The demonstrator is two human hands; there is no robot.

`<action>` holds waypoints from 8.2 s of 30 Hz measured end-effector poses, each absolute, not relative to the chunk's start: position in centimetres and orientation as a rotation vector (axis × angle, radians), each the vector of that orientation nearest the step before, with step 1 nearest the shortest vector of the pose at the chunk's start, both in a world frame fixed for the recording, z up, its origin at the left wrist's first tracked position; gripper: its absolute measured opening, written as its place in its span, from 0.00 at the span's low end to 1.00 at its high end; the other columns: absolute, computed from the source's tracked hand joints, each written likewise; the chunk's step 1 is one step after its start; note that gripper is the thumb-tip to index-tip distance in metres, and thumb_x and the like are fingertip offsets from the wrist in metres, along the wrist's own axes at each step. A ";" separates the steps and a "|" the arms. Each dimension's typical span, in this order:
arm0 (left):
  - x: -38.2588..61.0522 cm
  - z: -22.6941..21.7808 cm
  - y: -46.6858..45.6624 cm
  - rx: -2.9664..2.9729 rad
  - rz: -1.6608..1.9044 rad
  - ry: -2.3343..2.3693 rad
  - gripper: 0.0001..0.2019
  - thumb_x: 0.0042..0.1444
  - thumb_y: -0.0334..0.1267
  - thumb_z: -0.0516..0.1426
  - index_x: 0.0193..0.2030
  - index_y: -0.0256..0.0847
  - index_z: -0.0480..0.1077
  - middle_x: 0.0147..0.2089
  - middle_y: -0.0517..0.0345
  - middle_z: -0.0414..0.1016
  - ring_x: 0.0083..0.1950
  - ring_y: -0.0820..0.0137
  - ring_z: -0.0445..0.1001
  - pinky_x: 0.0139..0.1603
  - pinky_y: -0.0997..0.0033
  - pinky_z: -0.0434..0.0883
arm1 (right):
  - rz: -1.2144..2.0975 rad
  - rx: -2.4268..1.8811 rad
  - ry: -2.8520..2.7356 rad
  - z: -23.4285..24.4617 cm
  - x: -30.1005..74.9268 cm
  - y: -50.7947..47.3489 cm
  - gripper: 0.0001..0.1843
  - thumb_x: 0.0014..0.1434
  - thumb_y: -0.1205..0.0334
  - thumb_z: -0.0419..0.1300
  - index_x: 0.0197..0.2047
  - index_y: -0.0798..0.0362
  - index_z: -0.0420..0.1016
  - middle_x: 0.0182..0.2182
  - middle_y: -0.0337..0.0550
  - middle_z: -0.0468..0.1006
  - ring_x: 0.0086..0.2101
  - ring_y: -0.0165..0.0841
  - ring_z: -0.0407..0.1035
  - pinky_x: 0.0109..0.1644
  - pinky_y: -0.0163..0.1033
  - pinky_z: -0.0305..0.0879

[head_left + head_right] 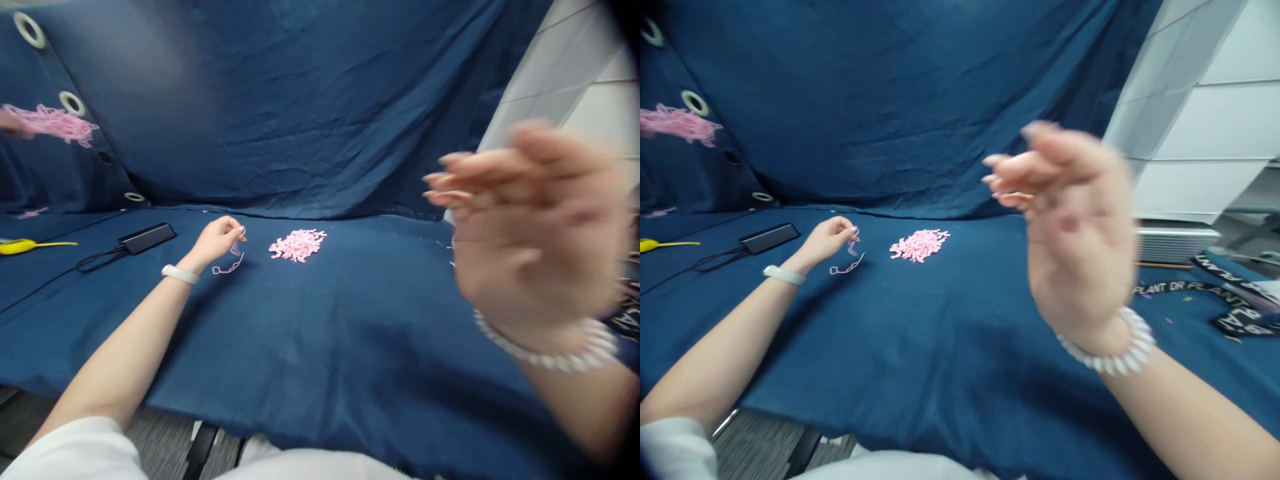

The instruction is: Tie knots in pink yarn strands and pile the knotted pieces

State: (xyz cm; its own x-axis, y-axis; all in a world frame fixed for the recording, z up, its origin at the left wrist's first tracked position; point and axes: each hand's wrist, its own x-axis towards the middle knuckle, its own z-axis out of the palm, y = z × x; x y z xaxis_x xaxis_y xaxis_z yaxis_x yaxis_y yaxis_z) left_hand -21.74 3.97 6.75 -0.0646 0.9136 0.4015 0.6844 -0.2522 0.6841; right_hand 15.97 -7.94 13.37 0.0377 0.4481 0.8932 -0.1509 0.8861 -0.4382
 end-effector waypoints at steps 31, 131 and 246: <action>-6.3 4.1 -5.4 1.593 0.914 0.959 0.13 0.54 0.44 0.56 0.27 0.35 0.70 0.28 0.55 0.74 0.30 0.72 0.72 0.34 0.73 0.67 | 1.656 -0.397 -0.823 4.8 17.9 -7.3 0.17 0.55 0.58 0.58 0.17 0.52 0.67 0.26 0.37 0.74 0.38 0.32 0.70 0.56 0.45 0.61; -0.5 -2.2 -1.1 0.992 1.087 0.783 0.08 0.48 0.35 0.62 0.34 0.33 0.70 0.32 0.54 0.75 0.33 0.75 0.73 0.41 0.72 0.70 | 1.409 -0.826 -0.978 -2.7 12.6 -1.1 0.23 0.50 0.43 0.59 0.22 0.54 0.61 0.16 0.32 0.60 0.17 0.22 0.53 0.22 0.32 0.50; -0.4 -2.2 -1.1 0.884 1.192 0.707 0.12 0.42 0.32 0.66 0.36 0.33 0.76 0.30 0.55 0.76 0.30 0.76 0.71 0.35 0.75 0.67 | 1.403 -0.893 -1.117 -1.9 12.7 -1.4 0.14 0.47 0.55 0.63 0.23 0.55 0.64 0.14 0.32 0.62 0.17 0.23 0.54 0.22 0.32 0.49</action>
State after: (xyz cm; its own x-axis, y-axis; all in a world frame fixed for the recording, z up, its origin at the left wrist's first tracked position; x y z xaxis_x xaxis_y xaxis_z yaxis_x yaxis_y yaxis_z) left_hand -0.35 -1.05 -2.19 0.2372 0.9714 -0.0102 -0.4753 0.1252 0.8708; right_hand 12.71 -1.38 -1.90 -0.1368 0.9886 0.0633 -0.2832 0.0222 -0.9588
